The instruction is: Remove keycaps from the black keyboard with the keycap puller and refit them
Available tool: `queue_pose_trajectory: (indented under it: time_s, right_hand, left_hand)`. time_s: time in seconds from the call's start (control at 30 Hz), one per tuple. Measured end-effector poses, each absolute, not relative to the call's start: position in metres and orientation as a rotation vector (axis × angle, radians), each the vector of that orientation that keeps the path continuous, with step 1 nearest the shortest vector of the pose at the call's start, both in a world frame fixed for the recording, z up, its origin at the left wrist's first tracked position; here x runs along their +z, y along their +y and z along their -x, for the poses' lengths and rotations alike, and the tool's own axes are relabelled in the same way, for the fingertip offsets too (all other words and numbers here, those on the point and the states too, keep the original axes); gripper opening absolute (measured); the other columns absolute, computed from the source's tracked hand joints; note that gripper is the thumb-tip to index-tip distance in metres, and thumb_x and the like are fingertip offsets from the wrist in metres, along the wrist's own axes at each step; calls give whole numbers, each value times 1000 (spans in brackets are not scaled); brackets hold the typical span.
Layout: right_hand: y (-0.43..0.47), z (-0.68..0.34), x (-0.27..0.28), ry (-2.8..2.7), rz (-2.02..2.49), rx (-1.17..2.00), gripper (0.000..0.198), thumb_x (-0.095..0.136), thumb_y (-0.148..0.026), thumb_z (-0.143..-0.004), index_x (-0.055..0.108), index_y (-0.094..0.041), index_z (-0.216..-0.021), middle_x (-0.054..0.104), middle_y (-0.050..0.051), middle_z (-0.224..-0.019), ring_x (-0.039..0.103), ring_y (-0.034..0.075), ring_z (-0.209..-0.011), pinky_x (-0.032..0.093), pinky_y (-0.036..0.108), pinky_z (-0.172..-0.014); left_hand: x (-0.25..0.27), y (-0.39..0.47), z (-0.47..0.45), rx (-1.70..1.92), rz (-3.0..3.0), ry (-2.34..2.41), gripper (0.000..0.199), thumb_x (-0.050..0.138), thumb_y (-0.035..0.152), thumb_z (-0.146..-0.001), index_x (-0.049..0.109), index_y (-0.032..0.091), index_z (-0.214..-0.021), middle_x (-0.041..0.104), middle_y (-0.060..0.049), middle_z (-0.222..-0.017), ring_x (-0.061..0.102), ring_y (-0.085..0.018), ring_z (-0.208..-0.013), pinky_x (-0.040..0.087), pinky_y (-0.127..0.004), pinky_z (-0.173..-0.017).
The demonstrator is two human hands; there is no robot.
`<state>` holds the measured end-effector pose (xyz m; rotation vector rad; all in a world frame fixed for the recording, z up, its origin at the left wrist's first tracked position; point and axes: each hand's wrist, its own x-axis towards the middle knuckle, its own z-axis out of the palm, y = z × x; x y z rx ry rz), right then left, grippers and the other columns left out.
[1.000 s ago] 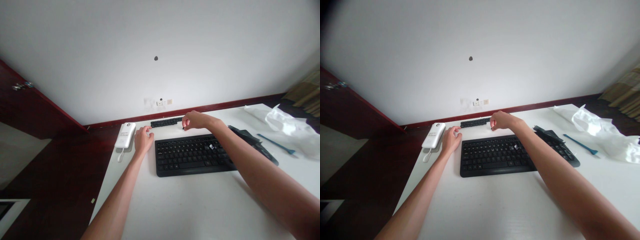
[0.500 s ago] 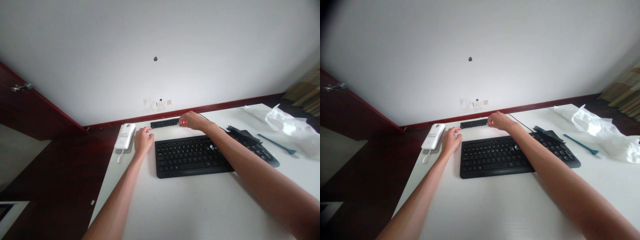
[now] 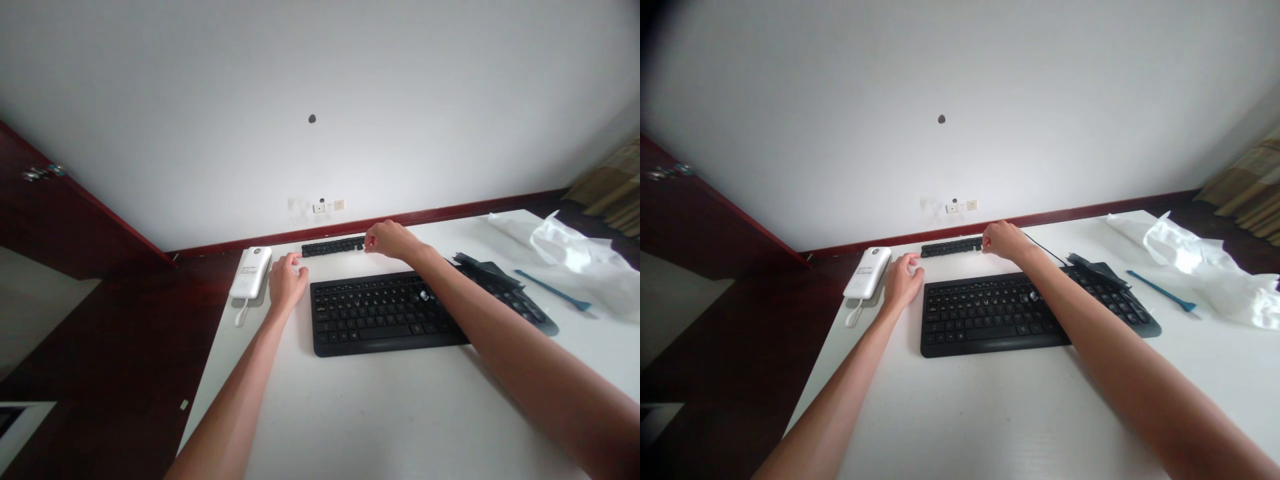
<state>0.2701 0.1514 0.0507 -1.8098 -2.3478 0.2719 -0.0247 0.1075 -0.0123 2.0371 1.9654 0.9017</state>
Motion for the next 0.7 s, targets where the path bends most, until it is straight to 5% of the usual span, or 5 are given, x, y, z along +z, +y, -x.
queue_pose_trajectory:
  time_s: [0.7]
  right_hand:
    - [156, -263, 35, -2275, 1845, 211, 17, 72, -27, -83, 85, -24, -92, 79, 10, -85, 71, 27, -80, 50, 35, -70]
  left_hand:
    - [-11, 108, 24, 886, -2048, 1966, 30, 60, 18, -85, 66, 26, -114, 69, -3, -107, 62, -25, -102, 46, -36, -92]
